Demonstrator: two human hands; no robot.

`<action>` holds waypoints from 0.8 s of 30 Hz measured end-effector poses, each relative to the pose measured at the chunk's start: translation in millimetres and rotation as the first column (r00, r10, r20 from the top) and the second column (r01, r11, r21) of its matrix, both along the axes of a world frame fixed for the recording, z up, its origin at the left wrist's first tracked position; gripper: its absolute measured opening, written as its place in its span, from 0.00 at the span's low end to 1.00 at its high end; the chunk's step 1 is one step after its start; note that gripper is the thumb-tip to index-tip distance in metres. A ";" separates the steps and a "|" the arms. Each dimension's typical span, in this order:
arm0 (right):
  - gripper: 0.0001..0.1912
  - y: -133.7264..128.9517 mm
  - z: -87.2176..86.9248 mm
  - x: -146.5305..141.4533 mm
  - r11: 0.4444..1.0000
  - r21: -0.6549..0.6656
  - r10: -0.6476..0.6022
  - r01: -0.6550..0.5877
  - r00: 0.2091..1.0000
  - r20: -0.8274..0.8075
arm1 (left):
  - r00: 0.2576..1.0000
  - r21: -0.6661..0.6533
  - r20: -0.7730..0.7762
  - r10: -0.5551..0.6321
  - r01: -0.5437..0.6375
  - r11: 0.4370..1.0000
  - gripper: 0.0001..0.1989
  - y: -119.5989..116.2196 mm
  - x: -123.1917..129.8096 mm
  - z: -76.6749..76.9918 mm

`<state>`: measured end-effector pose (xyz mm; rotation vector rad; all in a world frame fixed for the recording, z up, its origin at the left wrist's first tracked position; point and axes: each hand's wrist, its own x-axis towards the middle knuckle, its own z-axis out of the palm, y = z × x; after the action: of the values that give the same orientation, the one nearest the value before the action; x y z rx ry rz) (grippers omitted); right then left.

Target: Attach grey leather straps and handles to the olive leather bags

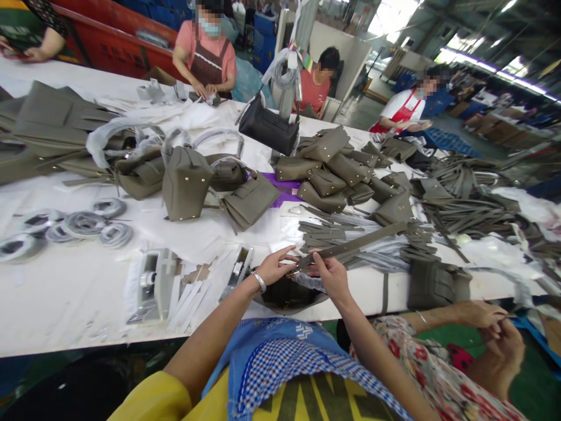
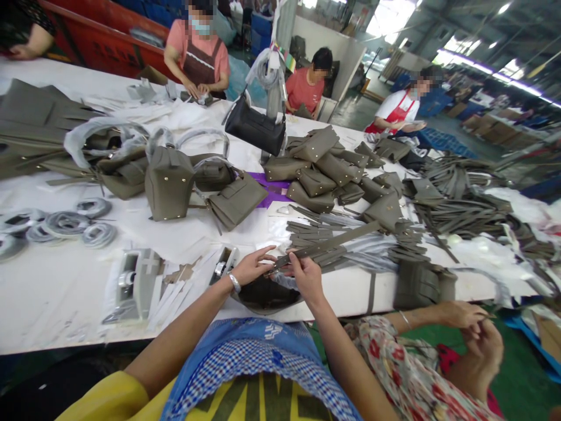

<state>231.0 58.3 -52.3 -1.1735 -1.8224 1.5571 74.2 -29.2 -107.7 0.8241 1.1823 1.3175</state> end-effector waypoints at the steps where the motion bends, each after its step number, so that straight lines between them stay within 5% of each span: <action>1: 0.23 -0.9 -0.2 0.2 1.000 0.023 0.017 -0.017 1.000 0.013 | 1.000 0.000 -0.005 0.004 -0.004 1.000 0.32 -0.2 0.0 -1.3; 6: 0.20 -9.0 1.7 1.8 0.972 0.190 0.112 -0.138 0.984 0.142 | 0.998 -0.044 -0.064 0.015 -0.018 0.999 0.32 0.6 1.7 -5.7; 12: 0.16 -15.4 9.5 -6.5 0.830 0.454 0.168 -0.324 0.921 0.351 | 0.951 -0.046 -0.298 0.080 -0.098 0.994 0.29 5.1 7.8 -0.1; 15: 0.14 -6.9 15.3 -11.6 0.915 0.351 0.138 -0.197 0.973 0.186 | 0.909 0.075 -0.412 0.065 -0.037 0.997 0.30 -3.2 3.6 10.0; 18: 0.12 7.1 24.8 -11.5 0.993 0.074 0.097 -0.090 0.990 -0.102 | 0.801 0.151 -0.594 0.071 0.024 0.988 0.34 -19.0 -7.1 20.3; 21: 0.13 20.6 36.9 -6.7 0.991 -0.118 0.027 -0.066 0.953 -0.301 | 0.730 0.128 -0.668 0.144 -0.079 0.989 0.25 -33.9 -16.5 26.0; 24: 0.16 31.0 47.1 -1.4 0.996 -0.077 -0.059 0.033 0.929 -0.366 | 0.734 0.137 -0.637 0.236 -0.194 0.972 0.17 -42.6 -19.1 27.6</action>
<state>229.6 89.3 -5.2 -0.8725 -1.4949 1.6928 55.1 -71.8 -80.1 1.2865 1.8403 1.2898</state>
